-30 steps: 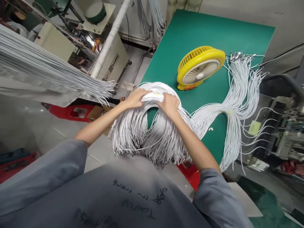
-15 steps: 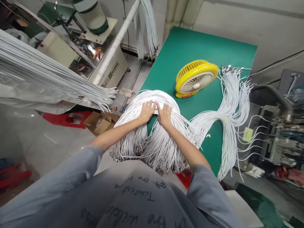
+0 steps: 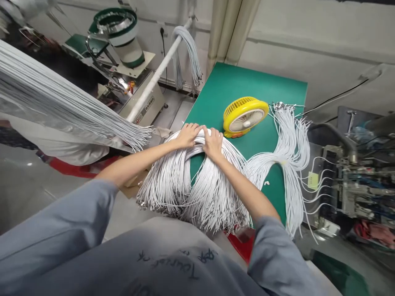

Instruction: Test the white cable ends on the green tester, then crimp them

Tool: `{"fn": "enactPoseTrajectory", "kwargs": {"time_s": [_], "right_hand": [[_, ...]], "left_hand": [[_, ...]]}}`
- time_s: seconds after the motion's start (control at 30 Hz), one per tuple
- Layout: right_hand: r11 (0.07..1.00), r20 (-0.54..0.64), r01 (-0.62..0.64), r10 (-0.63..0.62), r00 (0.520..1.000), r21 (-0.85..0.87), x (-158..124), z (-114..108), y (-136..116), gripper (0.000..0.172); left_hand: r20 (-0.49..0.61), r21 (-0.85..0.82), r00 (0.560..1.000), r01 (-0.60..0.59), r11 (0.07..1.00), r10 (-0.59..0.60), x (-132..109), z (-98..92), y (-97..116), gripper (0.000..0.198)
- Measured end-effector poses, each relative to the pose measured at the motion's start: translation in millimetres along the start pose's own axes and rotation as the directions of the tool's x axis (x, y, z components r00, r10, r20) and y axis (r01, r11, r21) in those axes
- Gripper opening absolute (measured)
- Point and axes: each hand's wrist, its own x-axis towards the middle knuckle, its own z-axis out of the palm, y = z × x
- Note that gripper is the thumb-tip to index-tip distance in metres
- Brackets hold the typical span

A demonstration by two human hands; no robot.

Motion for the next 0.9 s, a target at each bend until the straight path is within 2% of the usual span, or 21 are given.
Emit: {"fn": "enactPoseTrajectory", "kwargs": {"time_s": [0.1, 0.2, 0.27, 0.47, 0.57, 0.6, 0.67, 0.73, 0.77, 0.8, 0.83, 0.87, 0.9], "right_hand": [[1.000, 0.049, -0.023, 0.023, 0.999, 0.013, 6.4, 33.5, 9.4, 0.076], [0.999, 0.001, -0.011, 0.011, 1.000, 0.035, 1.2, 57.3, 14.3, 0.079], [0.997, -0.024, 0.003, -0.001, 1.000, 0.071, -1.8, 65.1, 17.3, 0.078], [0.977, -0.032, 0.028, -0.022, 0.999, 0.212, 3.6, 69.3, 16.7, 0.076], [0.949, 0.004, -0.089, 0.092, 0.996, 0.303, -18.6, 58.9, -4.9, 0.068], [0.914, 0.034, -0.175, 0.174, 0.984, 0.366, -36.8, 54.6, -13.9, 0.065], [0.746, 0.147, -0.335, 0.309, 0.940, 0.575, -93.3, 47.8, -31.0, 0.062], [0.669, 0.205, -0.428, 0.388, 0.898, 0.607, -177.1, 41.8, -45.6, 0.051], [0.621, 0.241, -0.494, 0.448, 0.861, 0.608, -227.7, 37.4, -52.8, 0.044], [0.557, 0.283, -0.576, 0.526, 0.802, 0.598, -282.3, 31.0, -60.8, 0.039], [0.473, 0.325, -0.670, 0.619, 0.715, 0.572, -338.6, 22.3, -70.3, 0.033], [0.370, 0.363, -0.762, 0.713, 0.600, 0.532, -394.4, 11.3, -81.7, 0.028], [0.252, 0.396, -0.839, 0.792, 0.465, 0.483, -447.4, -1.5, -95.0, 0.023]], "left_hand": [[0.074, -0.034, 0.996, 0.054, 0.998, -0.051, 18.9, 30.4, -5.2, 0.076], [0.043, -0.027, 0.998, 0.040, 0.999, -0.038, 20.4, 55.6, -6.0, 0.081], [0.030, -0.001, 1.000, 0.005, 1.000, -0.005, 18.5, 65.0, -7.8, 0.085], [0.068, 0.046, 0.998, 0.003, 0.999, -0.006, 23.0, 71.6, -14.2, 0.090], [0.062, 0.087, 0.998, -0.017, 0.996, 0.012, 21.2, 67.1, -9.3, 0.094], [0.059, 0.100, 0.998, -0.020, 0.995, 0.015, 18.9, 64.9, -7.1, 0.094], [0.044, 0.110, 0.999, -0.017, 0.994, 0.012, 13.1, 60.8, -4.4, 0.093], [0.044, 0.121, 0.999, -0.024, 0.992, 0.019, 8.4, 57.1, -5.1, 0.097], [0.048, 0.131, 0.998, -0.034, 0.991, 0.028, 7.9, 55.1, -5.9, 0.098], [0.054, 0.141, 0.998, -0.040, 0.989, 0.033, 9.1, 53.0, -6.2, 0.096], [0.067, 0.145, 0.997, -0.036, 0.989, 0.027, 12.7, 50.6, -4.8, 0.090], [0.088, 0.142, 0.996, -0.024, 0.990, 0.011, 18.8, 48.1, -0.8, 0.084], [0.115, 0.135, 0.993, -0.014, 0.991, -0.001, 27.5, 45.9, 6.3, 0.078]]}}
